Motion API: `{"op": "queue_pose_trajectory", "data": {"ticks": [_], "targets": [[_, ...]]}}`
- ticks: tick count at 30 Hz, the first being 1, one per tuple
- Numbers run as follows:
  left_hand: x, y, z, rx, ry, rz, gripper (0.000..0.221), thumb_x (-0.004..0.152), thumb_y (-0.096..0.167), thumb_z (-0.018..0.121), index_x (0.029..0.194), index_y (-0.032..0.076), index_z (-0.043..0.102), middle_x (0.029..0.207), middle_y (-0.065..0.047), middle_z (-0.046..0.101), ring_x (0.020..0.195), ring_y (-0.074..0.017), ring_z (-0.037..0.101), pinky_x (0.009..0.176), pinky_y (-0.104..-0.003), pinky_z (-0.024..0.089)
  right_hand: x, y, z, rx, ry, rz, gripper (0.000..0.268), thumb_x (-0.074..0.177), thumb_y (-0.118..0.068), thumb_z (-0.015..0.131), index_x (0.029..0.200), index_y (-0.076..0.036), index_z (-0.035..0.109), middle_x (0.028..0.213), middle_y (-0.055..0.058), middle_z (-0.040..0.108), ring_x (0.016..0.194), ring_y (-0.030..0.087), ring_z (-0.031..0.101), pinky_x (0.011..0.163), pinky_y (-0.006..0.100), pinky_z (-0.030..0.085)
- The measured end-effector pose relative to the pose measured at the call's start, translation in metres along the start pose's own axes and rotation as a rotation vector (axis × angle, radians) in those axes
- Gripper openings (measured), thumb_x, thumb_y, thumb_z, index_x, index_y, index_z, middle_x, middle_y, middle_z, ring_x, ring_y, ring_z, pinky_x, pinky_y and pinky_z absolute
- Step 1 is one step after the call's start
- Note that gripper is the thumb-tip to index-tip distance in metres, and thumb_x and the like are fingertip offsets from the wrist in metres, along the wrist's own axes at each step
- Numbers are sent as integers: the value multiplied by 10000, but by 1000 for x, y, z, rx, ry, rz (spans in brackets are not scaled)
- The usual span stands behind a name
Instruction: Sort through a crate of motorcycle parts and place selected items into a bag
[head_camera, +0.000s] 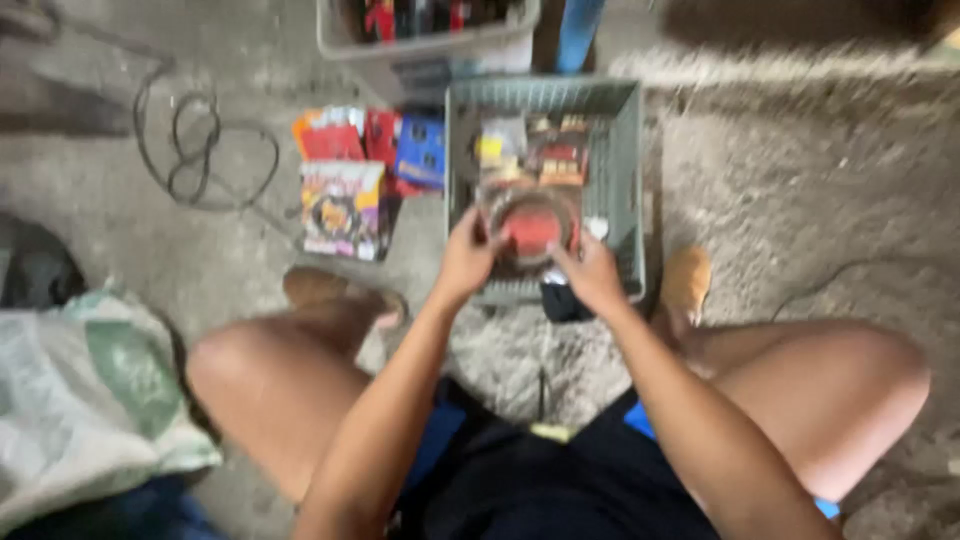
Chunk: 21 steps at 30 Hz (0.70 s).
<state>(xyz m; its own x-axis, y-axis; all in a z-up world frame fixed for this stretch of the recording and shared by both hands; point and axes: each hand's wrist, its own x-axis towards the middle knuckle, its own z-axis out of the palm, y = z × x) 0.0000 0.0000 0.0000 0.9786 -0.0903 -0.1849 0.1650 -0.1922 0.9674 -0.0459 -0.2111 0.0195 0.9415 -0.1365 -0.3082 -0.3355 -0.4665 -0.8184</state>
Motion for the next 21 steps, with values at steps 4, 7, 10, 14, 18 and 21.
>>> {"op": "queue_pose_trajectory", "data": {"ticks": [4,7,10,14,18,21], "targets": [[1,-31,4,14,-7,-73,244,817,196,850,909,111,640,761,-87,633,769,-220,616,714,-372,485,11,18,0,-71,77,-17,510,913,-392,776,1230,-6,673,1161,270,704,1182,455,629,964,552,532],[17,-60,22,58,-14,-219,338,798,279,868,1083,183,714,853,-112,751,833,-298,739,747,-404,552,30,47,9,-73,104,69,522,861,-368,846,1213,-21,676,1175,237,715,1196,414,637,1004,498,536],[20,-100,46,91,-32,-373,522,781,358,888,1234,172,710,938,-129,777,944,-296,757,809,-414,577,34,97,17,-120,88,167,529,866,-360,851,1231,-24,670,1206,229,704,1209,391,633,1006,505,533],[25,-131,69,152,-71,-450,520,842,229,791,1316,67,653,999,-213,762,1027,-374,735,860,-487,575,40,138,24,-209,94,254,515,897,-447,816,1191,-39,707,1089,233,738,1124,401,677,933,511,560],[37,-162,91,21,-41,-537,471,868,220,763,1292,42,665,1031,-232,752,1060,-377,719,869,-487,565,55,148,22,-190,74,307,514,886,-414,808,1245,-64,693,1161,243,723,1176,403,654,975,537,538],[53,-132,93,27,-29,-653,449,893,266,743,1281,50,676,1078,-214,756,1122,-364,703,903,-488,555,83,152,19,-143,25,355,512,913,-387,780,1296,-70,661,1273,222,689,1255,379,613,1062,523,494]]}}
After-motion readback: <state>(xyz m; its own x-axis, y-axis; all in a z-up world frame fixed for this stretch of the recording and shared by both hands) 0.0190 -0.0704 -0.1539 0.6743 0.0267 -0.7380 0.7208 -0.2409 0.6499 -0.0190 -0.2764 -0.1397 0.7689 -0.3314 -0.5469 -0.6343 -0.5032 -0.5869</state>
